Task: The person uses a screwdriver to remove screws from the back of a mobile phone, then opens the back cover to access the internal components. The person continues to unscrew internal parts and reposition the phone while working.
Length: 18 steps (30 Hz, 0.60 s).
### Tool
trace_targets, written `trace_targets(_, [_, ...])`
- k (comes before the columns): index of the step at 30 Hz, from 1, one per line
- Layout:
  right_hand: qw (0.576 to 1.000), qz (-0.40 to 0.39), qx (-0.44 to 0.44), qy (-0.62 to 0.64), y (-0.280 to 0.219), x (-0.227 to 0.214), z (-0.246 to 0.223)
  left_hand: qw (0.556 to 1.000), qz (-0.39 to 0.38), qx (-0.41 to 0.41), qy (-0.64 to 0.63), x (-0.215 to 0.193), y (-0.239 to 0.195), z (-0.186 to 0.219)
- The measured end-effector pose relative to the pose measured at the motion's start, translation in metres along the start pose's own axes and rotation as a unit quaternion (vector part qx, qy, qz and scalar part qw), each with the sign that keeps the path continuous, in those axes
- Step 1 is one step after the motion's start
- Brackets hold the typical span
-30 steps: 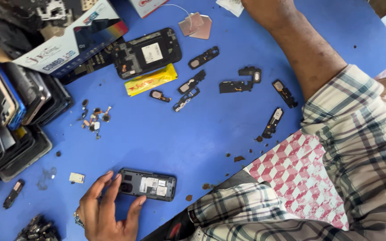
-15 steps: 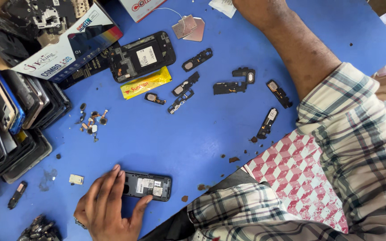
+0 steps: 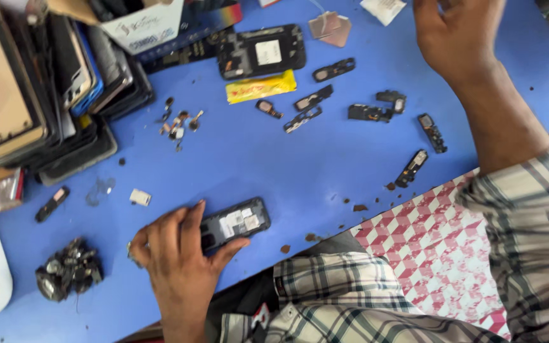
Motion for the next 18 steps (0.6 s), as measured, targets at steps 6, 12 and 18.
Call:
trace_targets(6, [0.996,-0.057,-0.055,0.046,-0.055,0.005,-0.101,0.998,-0.011,0.024,-0.061,-0.007,0.005,0.003])
trace_targets(12, [0.993,-0.032,-0.023,0.108,-0.103,0.040,-0.150,0.994,-0.021,0.028,-0.099,-0.010,-0.003,0.000])
trace_targets(18, [0.987,0.001,-0.006,0.163,-0.137,0.072,-0.166,0.994,-0.025,0.009,-0.108,-0.011,-0.007,-0.001])
Point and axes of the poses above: each hand's wrist, its own y-axis towards the middle knuckle, its own x-axis out of the palm, z = x × y, the point moved 1 cm from there along y, towards the middle knuckle, and after that the axes turned 7 degrees about x, right-handed, at the moved point
